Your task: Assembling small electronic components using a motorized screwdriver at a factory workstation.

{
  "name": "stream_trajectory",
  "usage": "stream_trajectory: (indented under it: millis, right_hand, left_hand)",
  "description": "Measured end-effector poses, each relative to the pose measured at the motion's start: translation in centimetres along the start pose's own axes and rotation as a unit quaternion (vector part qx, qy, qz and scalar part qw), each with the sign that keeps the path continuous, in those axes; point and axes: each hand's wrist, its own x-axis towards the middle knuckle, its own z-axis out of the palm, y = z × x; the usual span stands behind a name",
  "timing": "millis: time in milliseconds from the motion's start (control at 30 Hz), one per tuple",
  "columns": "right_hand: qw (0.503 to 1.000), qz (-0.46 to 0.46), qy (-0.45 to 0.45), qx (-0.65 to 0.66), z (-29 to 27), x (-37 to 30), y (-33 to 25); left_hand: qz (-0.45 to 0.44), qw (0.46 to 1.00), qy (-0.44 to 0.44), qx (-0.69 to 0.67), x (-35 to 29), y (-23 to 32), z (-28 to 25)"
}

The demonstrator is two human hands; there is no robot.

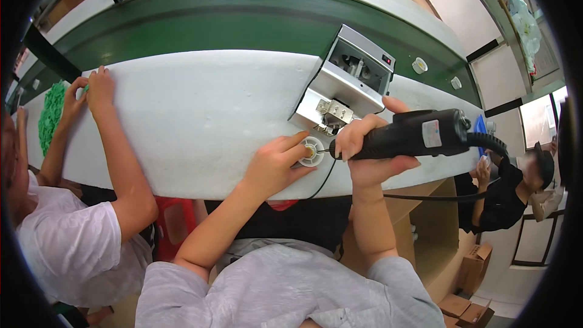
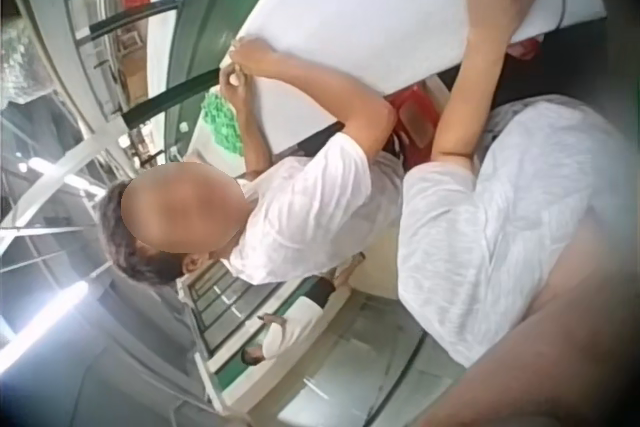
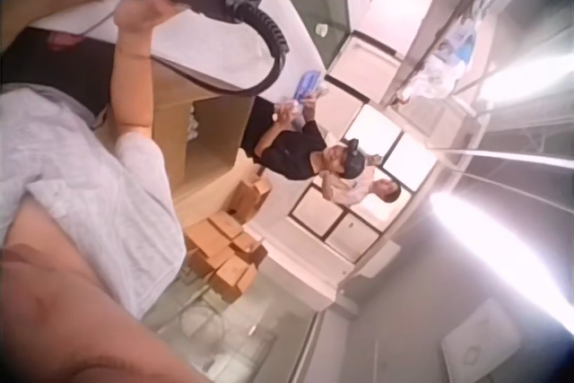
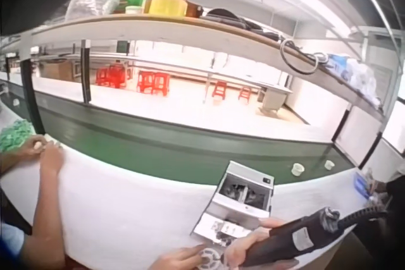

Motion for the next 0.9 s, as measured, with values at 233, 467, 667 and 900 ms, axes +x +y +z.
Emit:
stream_trajectory:
  millis: [233, 467, 667, 900]
  right_hand:
    - [0.999, 0.017, 0.023, -0.021, -0.4, 0.1, 0.7]
    - [0.999, 0.025, 0.030, -0.012, -0.7, 0.1, 1.1]
    - [0.999, 0.030, 0.028, -0.008, -0.8, 0.1, 1.5]
    - [0.999, 0.030, 0.014, -0.021, -0.8, 0.0, 1.5]
  left_hand:
    - [-0.003, 1.000, 0.000, -0.004, 0.2, 0.0, 0.0]
    - [0.005, 1.000, -0.002, 0.000, 0.2, 0.1, 0.0]
    - [0.000, 1.000, -0.004, 0.000, 0.2, 0.2, -0.1]
    - [0.002, 1.000, -0.006, -0.003, 0.3, 0.1, 0.0]
